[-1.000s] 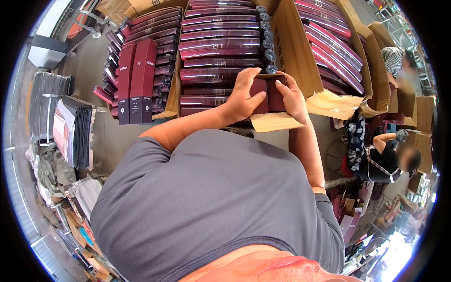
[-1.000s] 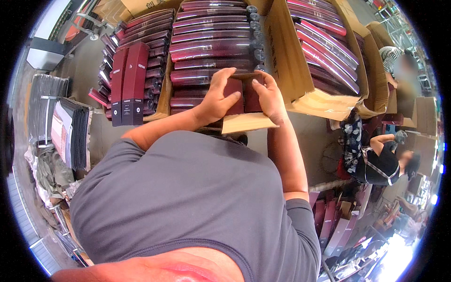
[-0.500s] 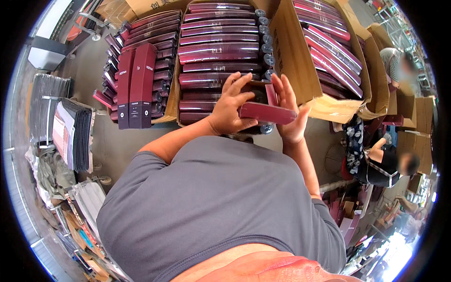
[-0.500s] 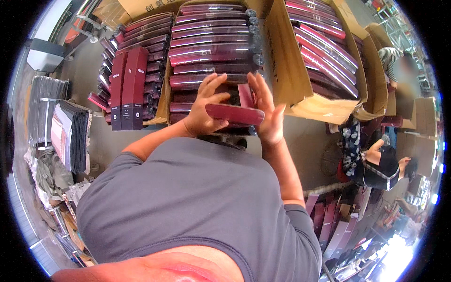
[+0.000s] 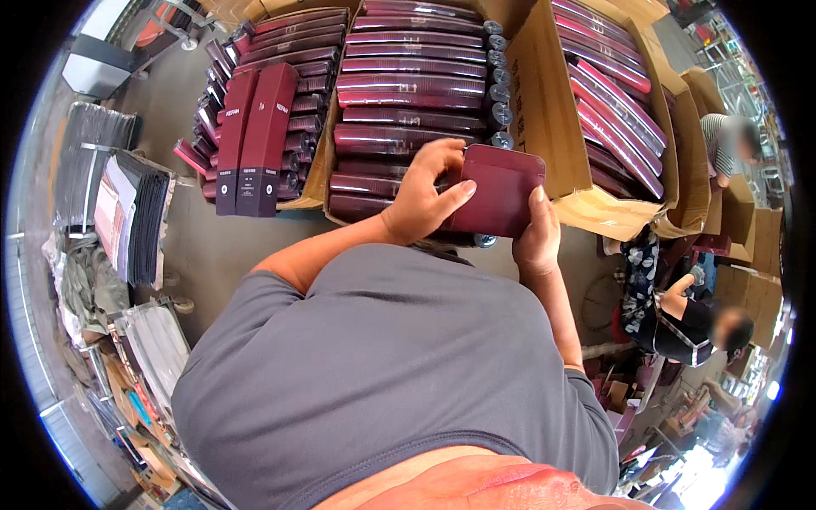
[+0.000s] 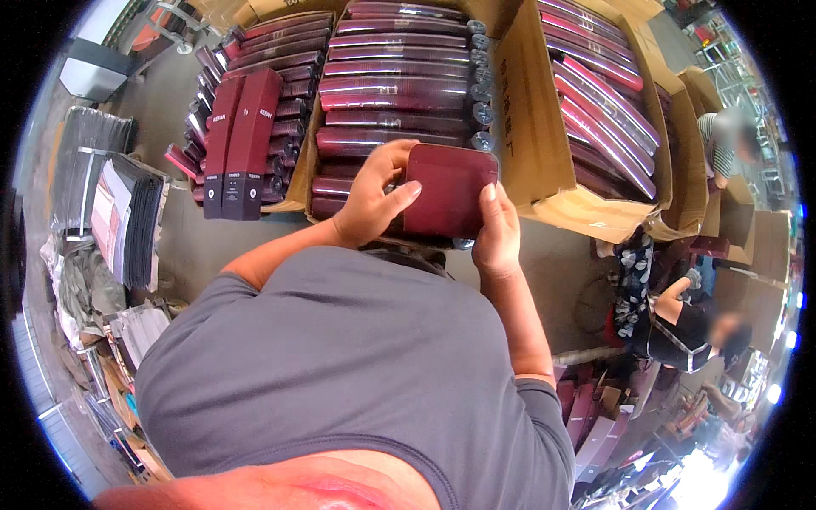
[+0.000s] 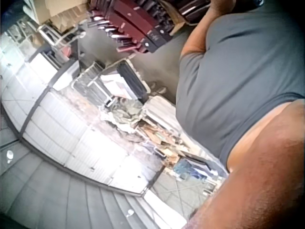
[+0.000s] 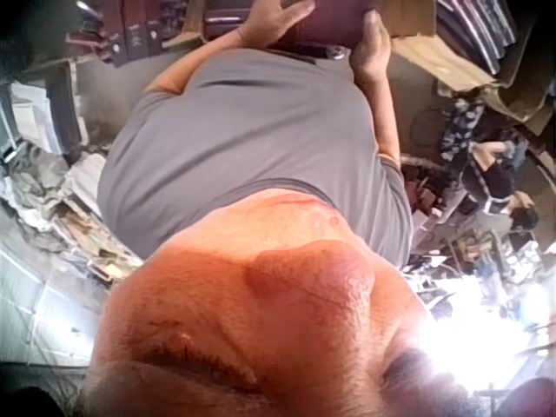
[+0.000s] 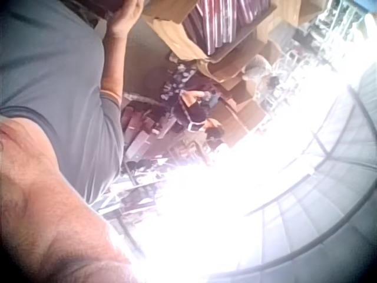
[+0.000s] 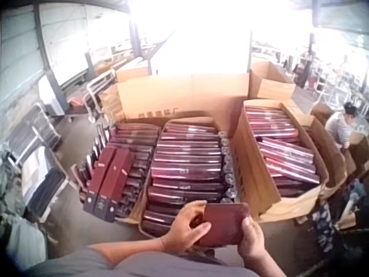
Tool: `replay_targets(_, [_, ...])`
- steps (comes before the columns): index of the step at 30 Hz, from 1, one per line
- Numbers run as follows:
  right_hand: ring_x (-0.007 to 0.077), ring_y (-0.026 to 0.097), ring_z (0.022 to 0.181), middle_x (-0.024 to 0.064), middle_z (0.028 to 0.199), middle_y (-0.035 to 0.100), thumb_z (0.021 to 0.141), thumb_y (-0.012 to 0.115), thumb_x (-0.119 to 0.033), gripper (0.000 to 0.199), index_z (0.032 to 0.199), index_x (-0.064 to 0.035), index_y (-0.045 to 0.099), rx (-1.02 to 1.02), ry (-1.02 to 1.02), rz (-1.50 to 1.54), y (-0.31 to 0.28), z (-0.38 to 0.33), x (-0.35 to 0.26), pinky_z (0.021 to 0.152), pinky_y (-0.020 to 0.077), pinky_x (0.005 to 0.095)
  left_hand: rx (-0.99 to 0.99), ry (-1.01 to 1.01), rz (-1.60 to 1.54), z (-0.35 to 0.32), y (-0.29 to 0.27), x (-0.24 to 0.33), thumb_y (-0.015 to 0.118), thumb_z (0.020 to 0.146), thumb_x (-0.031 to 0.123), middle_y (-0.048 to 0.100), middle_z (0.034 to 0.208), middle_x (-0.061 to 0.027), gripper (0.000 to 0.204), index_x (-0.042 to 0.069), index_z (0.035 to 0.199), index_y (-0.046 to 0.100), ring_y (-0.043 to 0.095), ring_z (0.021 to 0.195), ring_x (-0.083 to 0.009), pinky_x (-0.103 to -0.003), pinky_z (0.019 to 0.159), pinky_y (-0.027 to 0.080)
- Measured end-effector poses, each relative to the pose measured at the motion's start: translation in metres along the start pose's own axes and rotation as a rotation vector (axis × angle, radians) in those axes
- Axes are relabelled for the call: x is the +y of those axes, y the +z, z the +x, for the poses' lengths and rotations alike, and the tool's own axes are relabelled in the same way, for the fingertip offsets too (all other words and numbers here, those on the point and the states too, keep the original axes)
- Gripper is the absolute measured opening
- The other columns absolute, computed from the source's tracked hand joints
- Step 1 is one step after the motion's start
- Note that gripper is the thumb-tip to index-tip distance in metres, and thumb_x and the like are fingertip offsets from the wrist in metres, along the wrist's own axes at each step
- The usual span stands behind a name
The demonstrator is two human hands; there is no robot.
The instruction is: The person places multiple maroon product boxes into a larger cardboard shipping box, arranging them in neat rows. They then remove some boxes, open them to reveal rolled items, and repack them into the larger box.
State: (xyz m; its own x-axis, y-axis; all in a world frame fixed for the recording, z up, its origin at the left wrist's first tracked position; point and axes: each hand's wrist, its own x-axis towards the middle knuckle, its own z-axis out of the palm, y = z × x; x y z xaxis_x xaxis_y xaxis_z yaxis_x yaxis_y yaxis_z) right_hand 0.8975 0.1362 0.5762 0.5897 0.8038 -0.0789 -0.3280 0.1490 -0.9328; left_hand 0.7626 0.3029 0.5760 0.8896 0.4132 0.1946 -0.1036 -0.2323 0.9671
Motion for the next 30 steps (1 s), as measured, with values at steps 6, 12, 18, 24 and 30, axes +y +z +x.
replay_targets(6, [0.0225,0.046,0.126,0.0109,0.141,0.045,0.098,0.050,-0.017,0.064,0.155,-0.0128,0.020,0.105,-0.216,-0.057,0.022,-0.002,0.000,0.110,0.0327,0.0362,0.009,0.240,0.156,0.018,-0.004,0.002,0.059,0.088,0.003,0.041,0.143,-0.0100,0.055,0.008,0.141,0.042,0.045,0.123,-0.0183,-0.033,0.104,0.037])
replay_targets(12, [0.0201,0.048,0.120,0.0121,0.134,0.050,0.098,0.050,-0.013,0.041,0.136,-0.0048,0.039,-0.003,-0.207,0.077,0.013,-0.003,0.001,0.106,0.0342,0.0342,0.111,0.182,-0.014,0.017,0.003,0.000,0.064,0.091,0.013,0.050,0.134,-0.0148,0.041,0.003,0.129,0.053,0.050,0.121,-0.0250,-0.035,0.098,0.043])
replay_targets(18, [0.0163,0.054,0.107,0.0136,0.120,0.060,0.100,0.050,-0.011,0.012,0.107,-0.0018,0.054,0.081,-0.188,-0.129,0.004,-0.007,0.016,0.099,0.0398,0.0304,0.010,0.190,0.166,0.005,-0.001,-0.008,0.065,0.090,0.015,0.059,0.120,-0.0173,0.019,0.000,0.102,0.066,0.058,0.110,-0.0290,-0.037,0.094,0.047])
replay_targets(24, [0.0138,0.056,0.104,0.0118,0.118,0.063,0.100,0.054,-0.014,0.016,0.105,0.0007,0.058,0.161,-0.123,-0.196,0.007,-0.001,0.010,0.095,0.0421,0.0273,0.045,0.192,0.039,0.005,0.003,-0.011,0.062,0.090,0.010,0.061,0.117,-0.0143,0.018,0.001,0.106,0.063,0.059,0.107,-0.0255,-0.035,0.094,0.046])
replay_targets(30, [0.0076,0.056,0.093,0.0027,0.101,0.065,0.099,0.057,-0.017,0.018,0.106,-0.0020,0.064,0.238,0.003,-0.218,0.007,0.013,-0.003,0.085,0.0457,0.0240,0.021,0.174,0.043,0.024,0.007,-0.017,0.055,0.091,0.000,0.064,0.111,-0.0130,0.015,-0.001,0.104,0.063,0.060,0.106,-0.0236,-0.034,0.094,0.045])
